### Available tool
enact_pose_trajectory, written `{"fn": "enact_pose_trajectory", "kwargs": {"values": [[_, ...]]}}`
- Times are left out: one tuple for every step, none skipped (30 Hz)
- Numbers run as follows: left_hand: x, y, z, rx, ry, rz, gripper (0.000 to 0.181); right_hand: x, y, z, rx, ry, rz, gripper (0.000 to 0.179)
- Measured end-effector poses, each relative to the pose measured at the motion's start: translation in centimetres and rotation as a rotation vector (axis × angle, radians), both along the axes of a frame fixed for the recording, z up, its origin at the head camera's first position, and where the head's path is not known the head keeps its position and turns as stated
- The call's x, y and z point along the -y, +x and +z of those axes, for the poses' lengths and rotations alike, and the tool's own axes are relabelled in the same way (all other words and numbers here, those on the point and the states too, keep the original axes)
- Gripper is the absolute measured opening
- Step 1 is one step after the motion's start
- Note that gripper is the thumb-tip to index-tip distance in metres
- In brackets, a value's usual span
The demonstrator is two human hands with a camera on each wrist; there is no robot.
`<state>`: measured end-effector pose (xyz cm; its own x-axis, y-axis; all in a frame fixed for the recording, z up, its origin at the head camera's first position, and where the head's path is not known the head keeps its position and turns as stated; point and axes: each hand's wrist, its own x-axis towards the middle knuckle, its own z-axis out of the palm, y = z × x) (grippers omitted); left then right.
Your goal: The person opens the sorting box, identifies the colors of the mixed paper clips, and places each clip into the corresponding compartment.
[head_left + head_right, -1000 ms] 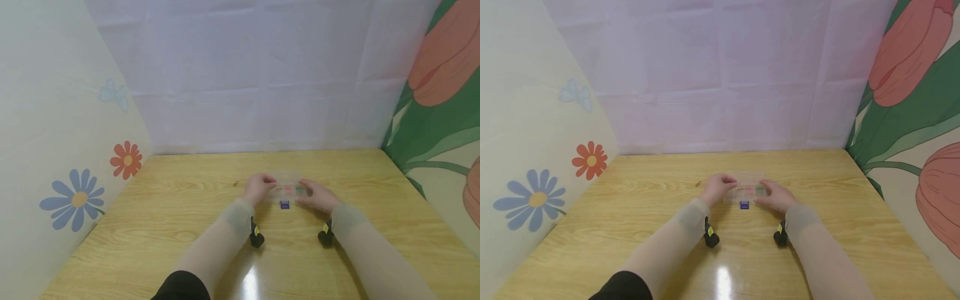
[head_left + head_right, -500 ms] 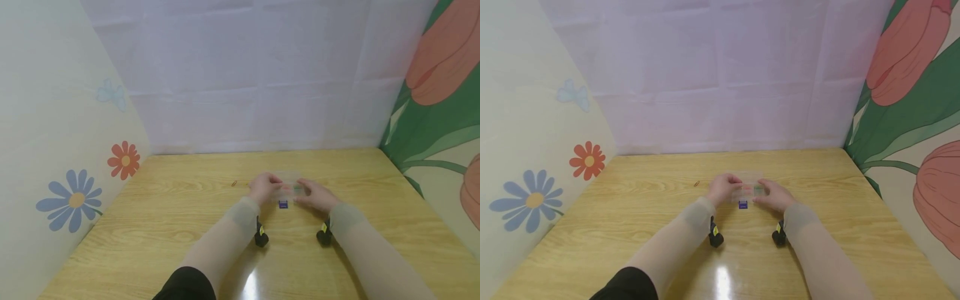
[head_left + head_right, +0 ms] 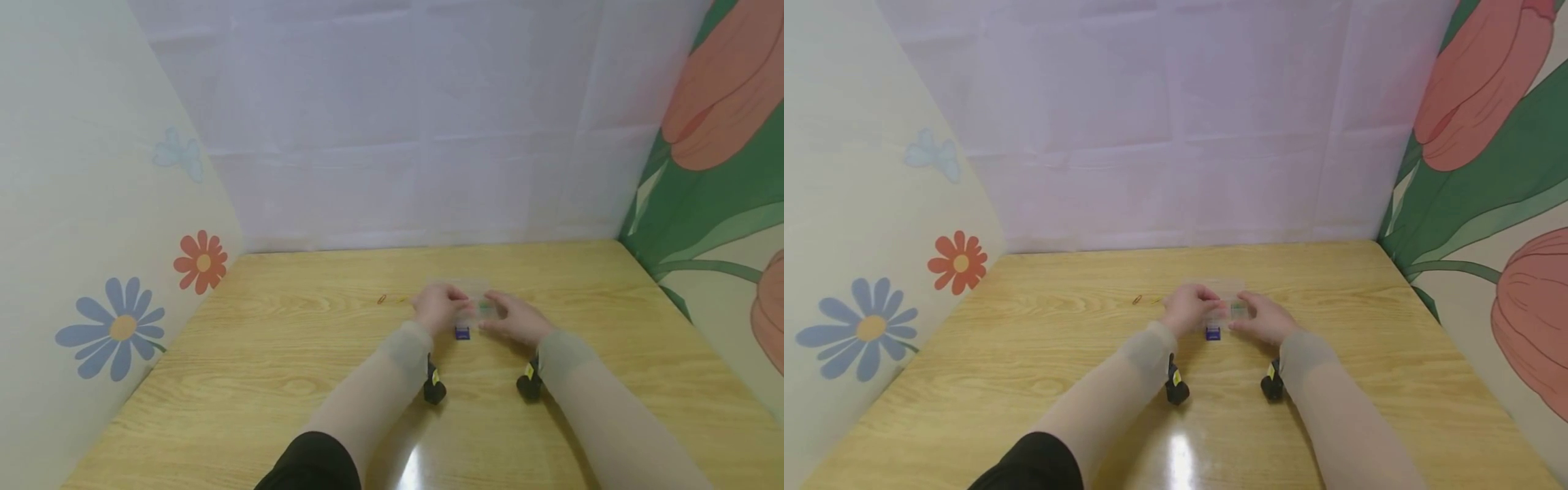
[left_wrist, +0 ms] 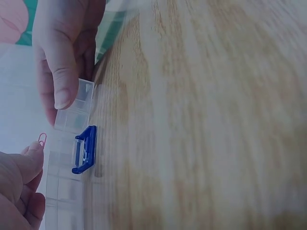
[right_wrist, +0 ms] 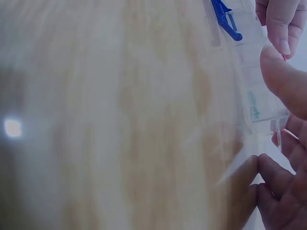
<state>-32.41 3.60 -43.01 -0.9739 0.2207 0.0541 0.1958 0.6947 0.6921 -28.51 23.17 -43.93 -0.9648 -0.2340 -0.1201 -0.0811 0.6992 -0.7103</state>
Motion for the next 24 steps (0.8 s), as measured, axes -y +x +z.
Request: {"fn": "enact_pose_trajectory", "kwargs": {"values": [[0.0, 0.0, 0.0, -0.001, 0.002, -0.001, 0.008, 0.0, 0.0, 0.0, -0.001, 0.001, 0.000, 0.082], [-0.1, 0.0, 0.0, -0.002, 0.006, -0.002, 0.008, 0.0, 0.0, 0.0, -0.002, 0.003, 0.001, 0.082], [-0.1, 0.1, 0.0, -0.003, 0.011, -0.003, 0.008, 0.0, 0.0, 0.0, -0.002, 0.004, 0.001, 0.082], [-0.1, 0.1, 0.0, 0.002, 0.021, -0.004, 0.007, 0.0, 0.0, 0.0, -0.002, 0.005, 0.000, 0.082], [-0.1, 0.1, 0.0, 0.005, 0.028, -0.005, 0.007, 0.0, 0.0, 0.0, -0.003, 0.007, 0.000, 0.082], [-0.1, 0.1, 0.0, 0.011, 0.036, -0.004, 0.006, 0.0, 0.0, 0.0, -0.004, 0.008, -0.001, 0.082], [0.0, 0.1, -0.1, 0.015, 0.039, -0.003, 0.006, 0.0, 0.0, 0.0, -0.003, 0.007, -0.001, 0.082], [0.0, 0.1, -0.1, 0.018, 0.042, -0.002, 0.006, 0.0, 0.0, 0.0, 0.000, 0.004, -0.003, 0.082], [0.0, 0.2, -0.1, 0.022, 0.042, -0.002, 0.006, -0.1, 0.0, 0.0, 0.002, 0.002, -0.005, 0.083], [0.1, 0.2, 0.0, 0.024, 0.042, -0.002, 0.007, 0.0, 0.0, 0.0, 0.002, 0.001, -0.004, 0.083], [0.1, 0.2, 0.0, 0.024, 0.042, -0.003, 0.007, 0.0, 0.0, 0.0, 0.004, 0.000, -0.005, 0.083], [0.2, 0.3, 0.0, 0.027, 0.042, 0.000, 0.008, 0.0, -0.1, 0.0, 0.006, -0.002, -0.006, 0.082], [0.3, 0.4, 0.1, 0.028, 0.040, 0.000, 0.009, 0.0, -0.1, 0.0, 0.008, -0.003, -0.004, 0.082], [0.4, 0.5, 0.2, 0.025, 0.039, -0.001, 0.010, 0.0, -0.1, 0.0, 0.009, -0.002, -0.003, 0.082], [0.6, 0.6, 0.2, 0.027, 0.041, 0.000, 0.010, 0.0, -0.1, 0.0, 0.014, -0.005, -0.005, 0.082], [0.7, 0.7, 0.3, 0.031, 0.046, 0.002, 0.011, 0.0, -0.1, 0.0, 0.019, -0.005, -0.006, 0.081], [0.9, 0.7, 0.3, 0.033, 0.050, 0.004, 0.011, 0.1, -0.1, 0.1, 0.022, -0.004, -0.006, 0.081], [1.1, 0.8, 0.3, 0.046, 0.059, 0.012, 0.011, 0.1, 0.0, 0.1, 0.025, -0.003, -0.007, 0.081], [1.3, 0.9, 0.3, 0.054, 0.070, 0.018, 0.011, 0.1, 0.0, 0.1, 0.027, -0.001, -0.009, 0.081], [1.5, 1.0, 0.3, 0.060, 0.082, 0.025, 0.011, 0.1, 0.0, 0.1, 0.030, -0.002, -0.013, 0.080], [1.7, 1.0, 0.3, 0.066, 0.091, 0.034, 0.011, 0.0, 0.0, 0.0, 0.027, 0.002, -0.012, 0.081], [1.9, 1.0, 0.2, 0.069, 0.102, 0.040, 0.011, 0.0, 0.0, 0.0, 0.022, 0.006, -0.011, 0.081], [2.1, 1.0, 0.2, 0.067, 0.109, 0.044, 0.011, 0.0, 0.0, 0.0, 0.017, 0.008, -0.009, 0.081], [2.3, 1.0, 0.2, 0.066, 0.118, 0.049, 0.011, 0.0, 0.0, -0.1, 0.015, 0.010, -0.012, 0.082]]}}
